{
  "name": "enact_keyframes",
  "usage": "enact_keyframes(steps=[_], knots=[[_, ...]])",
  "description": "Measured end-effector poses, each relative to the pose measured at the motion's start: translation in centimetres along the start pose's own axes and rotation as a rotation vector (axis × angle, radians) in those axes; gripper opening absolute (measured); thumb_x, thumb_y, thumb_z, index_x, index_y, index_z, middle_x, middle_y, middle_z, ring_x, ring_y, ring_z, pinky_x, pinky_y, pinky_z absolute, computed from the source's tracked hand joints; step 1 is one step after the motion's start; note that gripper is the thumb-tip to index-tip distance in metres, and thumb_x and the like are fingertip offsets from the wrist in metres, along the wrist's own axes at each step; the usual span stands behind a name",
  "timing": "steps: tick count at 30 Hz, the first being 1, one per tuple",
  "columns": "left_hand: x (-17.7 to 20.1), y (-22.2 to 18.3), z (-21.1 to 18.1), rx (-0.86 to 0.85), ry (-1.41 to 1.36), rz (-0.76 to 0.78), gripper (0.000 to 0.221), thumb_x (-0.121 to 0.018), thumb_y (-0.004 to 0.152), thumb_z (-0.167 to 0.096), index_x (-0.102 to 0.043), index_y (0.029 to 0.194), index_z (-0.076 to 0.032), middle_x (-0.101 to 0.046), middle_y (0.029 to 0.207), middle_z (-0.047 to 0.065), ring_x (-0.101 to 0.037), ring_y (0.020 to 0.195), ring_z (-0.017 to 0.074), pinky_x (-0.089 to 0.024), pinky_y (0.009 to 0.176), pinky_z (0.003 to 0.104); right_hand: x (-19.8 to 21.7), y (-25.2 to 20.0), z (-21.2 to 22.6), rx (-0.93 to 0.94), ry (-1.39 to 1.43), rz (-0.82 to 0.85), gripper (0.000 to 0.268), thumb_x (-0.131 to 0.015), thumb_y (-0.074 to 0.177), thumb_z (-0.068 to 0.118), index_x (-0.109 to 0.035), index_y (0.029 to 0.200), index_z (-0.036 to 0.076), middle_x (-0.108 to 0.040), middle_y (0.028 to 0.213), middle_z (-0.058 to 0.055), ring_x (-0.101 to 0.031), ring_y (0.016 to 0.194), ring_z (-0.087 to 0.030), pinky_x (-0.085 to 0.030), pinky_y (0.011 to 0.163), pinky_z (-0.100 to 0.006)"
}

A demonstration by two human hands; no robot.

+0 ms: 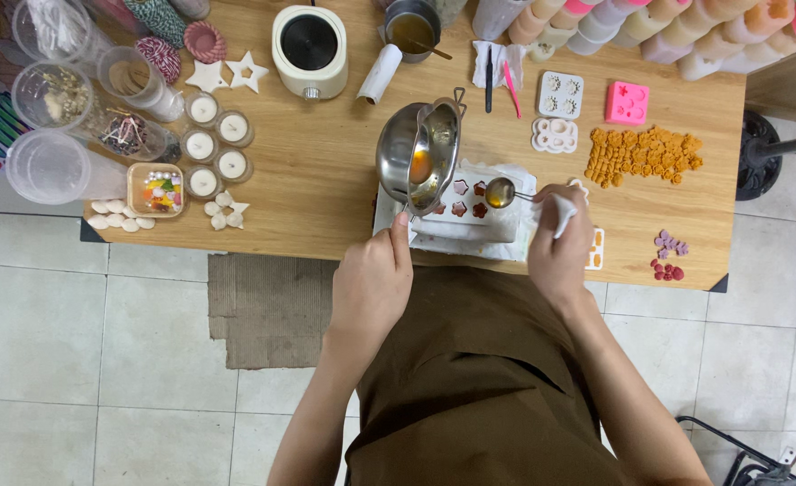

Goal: The person pours liquid wax from a small metal pitcher into a silicone mold, wipes the pitcher rim with a cloth, and then organizes small star-shaped wax pieces into rows on the table.

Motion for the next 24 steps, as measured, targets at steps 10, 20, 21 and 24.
enact_keyframes(steps=[10,20,21,24], knots=[[0.8,0.2,0.5,0.019,-0.014,-0.055,0.062,-0.035,0.107,-0.045,-0.072,0.084,-0.001,-0.069,0.075,0.029,-0.068,0.075,0.0501,-0.055,0.067,0.057,0.5,2.4,1.0,0.041,-0.040,-0.057,0.010,-0.046,0.109,-0.006,-0.054,0.109,-0.001,-0.057,0.095,-0.013,-0.055,0.081,-0.023,-0.045,0.073,-0.037],[0.8,0.2,0.3,0.020,-0.016,-0.033,0.063,-0.034,0.107,-0.044,-0.072,0.082,0.000,-0.069,0.072,0.028,-0.069,0.073,0.0487,-0.056,0.065,0.055,-1.7,1.0,2.0,0.244,-0.219,0.107,0.026,-0.061,0.088,-0.013,-0.056,0.110,-0.001,-0.052,0.097,-0.018,-0.051,0.091,-0.036,-0.041,0.080,-0.046],[0.9,0.2,0.3,0.010,-0.020,-0.044,0.063,-0.035,0.107,-0.044,-0.072,0.082,0.000,-0.068,0.072,0.028,-0.069,0.073,0.0488,-0.056,0.065,0.055,-1.8,1.0,1.9,0.257,-0.234,0.113,0.029,-0.063,0.084,-0.013,-0.057,0.110,-0.001,-0.052,0.097,-0.017,-0.051,0.091,-0.037,-0.042,0.080,-0.046],[0.6,0.3,0.5,0.040,-0.018,0.015,0.063,-0.033,0.108,-0.044,-0.072,0.084,-0.001,-0.068,0.071,0.028,-0.071,0.071,0.0468,-0.058,0.064,0.053,-2.2,0.7,1.7,0.304,-0.292,0.135,0.034,-0.066,0.083,-0.012,-0.058,0.114,0.000,-0.051,0.098,-0.017,-0.052,0.092,-0.036,-0.042,0.080,-0.046]])
Point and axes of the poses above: each hand's wrist, its own y-axis towards the middle knuckle, its own x-axis out of the back of the hand, z = x × y, the point moved 6 cm from there along y, towards the middle knuckle
